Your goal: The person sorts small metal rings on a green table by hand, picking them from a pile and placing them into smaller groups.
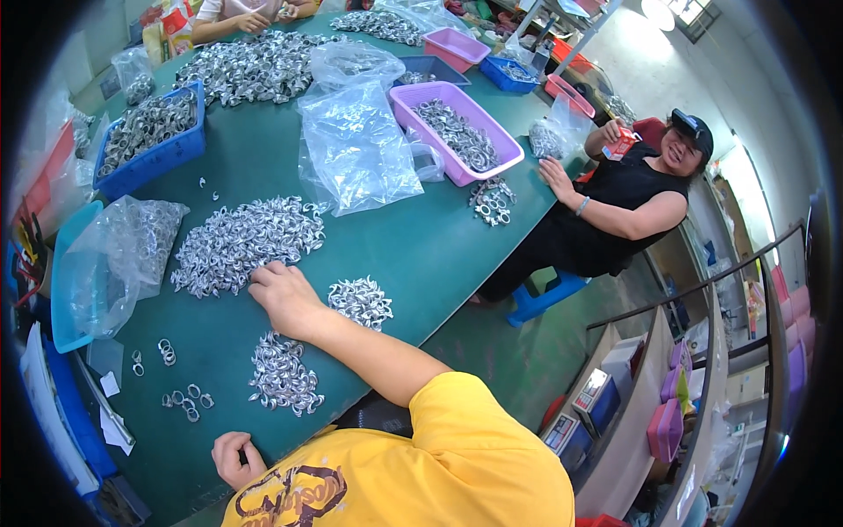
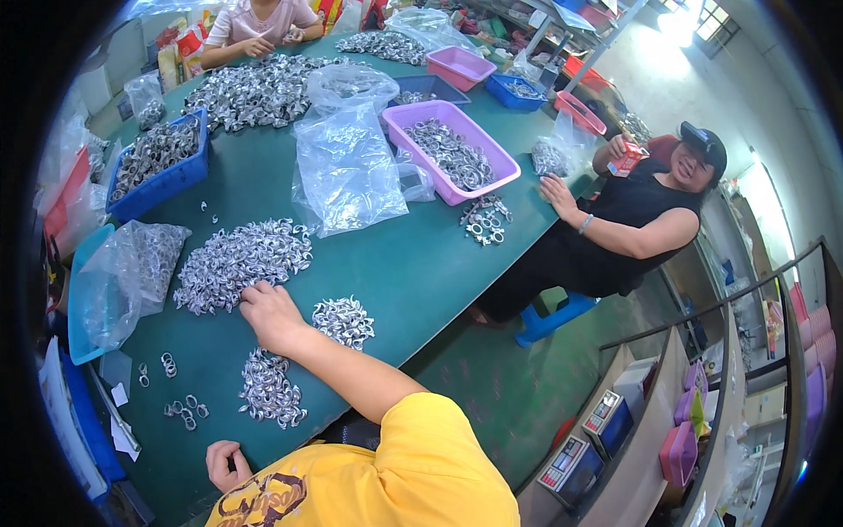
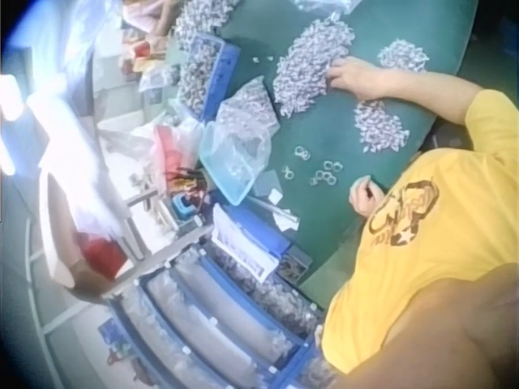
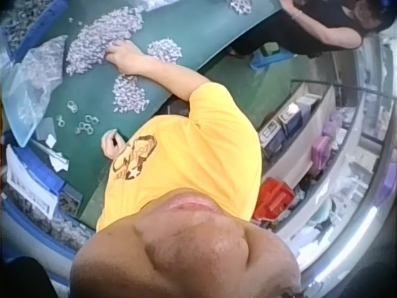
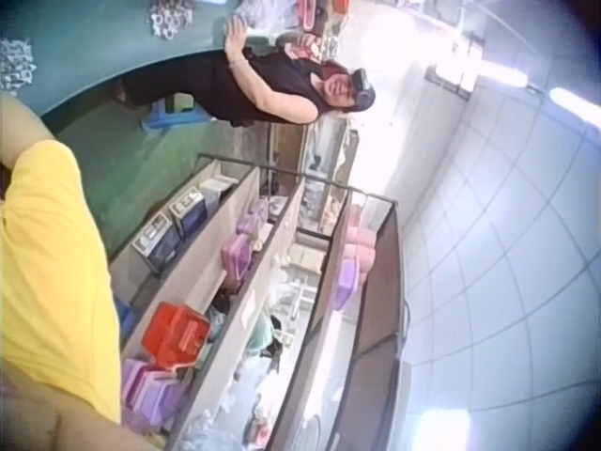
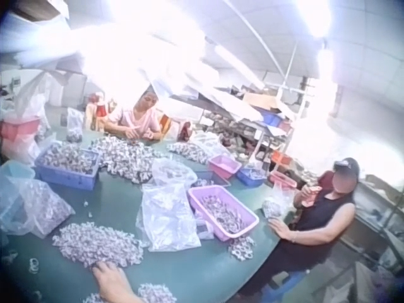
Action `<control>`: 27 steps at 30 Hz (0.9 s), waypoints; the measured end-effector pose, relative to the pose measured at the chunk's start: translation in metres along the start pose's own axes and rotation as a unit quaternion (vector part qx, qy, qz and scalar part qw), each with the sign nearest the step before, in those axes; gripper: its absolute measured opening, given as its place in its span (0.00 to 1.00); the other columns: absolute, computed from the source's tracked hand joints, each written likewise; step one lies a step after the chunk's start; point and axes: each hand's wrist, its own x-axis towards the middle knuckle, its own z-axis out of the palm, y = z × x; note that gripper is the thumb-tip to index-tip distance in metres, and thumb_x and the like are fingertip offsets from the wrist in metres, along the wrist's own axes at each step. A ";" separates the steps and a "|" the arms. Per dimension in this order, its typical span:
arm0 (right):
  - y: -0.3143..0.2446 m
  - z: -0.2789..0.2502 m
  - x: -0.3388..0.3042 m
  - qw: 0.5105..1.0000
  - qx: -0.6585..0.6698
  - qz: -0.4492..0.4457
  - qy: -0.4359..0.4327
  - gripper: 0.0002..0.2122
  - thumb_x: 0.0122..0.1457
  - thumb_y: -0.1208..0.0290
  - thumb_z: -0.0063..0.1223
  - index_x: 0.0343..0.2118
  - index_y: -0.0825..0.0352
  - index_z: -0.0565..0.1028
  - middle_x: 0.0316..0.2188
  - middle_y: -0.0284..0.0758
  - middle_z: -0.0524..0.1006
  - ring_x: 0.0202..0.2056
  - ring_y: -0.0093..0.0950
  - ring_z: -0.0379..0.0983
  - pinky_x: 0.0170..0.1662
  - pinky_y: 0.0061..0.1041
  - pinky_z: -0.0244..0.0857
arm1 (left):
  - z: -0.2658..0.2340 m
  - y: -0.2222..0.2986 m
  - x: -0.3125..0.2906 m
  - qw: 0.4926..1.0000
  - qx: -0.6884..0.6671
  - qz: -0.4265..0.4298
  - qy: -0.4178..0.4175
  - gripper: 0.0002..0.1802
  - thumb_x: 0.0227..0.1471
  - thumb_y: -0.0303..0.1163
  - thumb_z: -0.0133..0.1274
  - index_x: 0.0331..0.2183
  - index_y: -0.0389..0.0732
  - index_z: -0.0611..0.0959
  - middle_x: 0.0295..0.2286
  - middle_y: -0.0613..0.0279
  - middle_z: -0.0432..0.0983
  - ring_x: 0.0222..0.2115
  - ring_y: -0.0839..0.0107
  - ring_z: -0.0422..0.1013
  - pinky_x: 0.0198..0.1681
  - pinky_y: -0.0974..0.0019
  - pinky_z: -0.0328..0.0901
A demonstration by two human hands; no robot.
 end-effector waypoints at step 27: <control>0.005 -0.056 -0.009 0.996 0.053 0.061 -0.043 0.04 0.51 0.79 0.57 0.30 0.66 0.80 0.29 0.39 0.77 0.37 0.42 0.74 0.41 0.38 0.69 | -0.006 0.015 0.012 0.999 0.005 0.036 0.021 0.09 0.41 0.14 0.57 0.25 0.40 0.82 0.28 0.59 0.79 0.29 0.63 0.73 0.33 0.65 0.66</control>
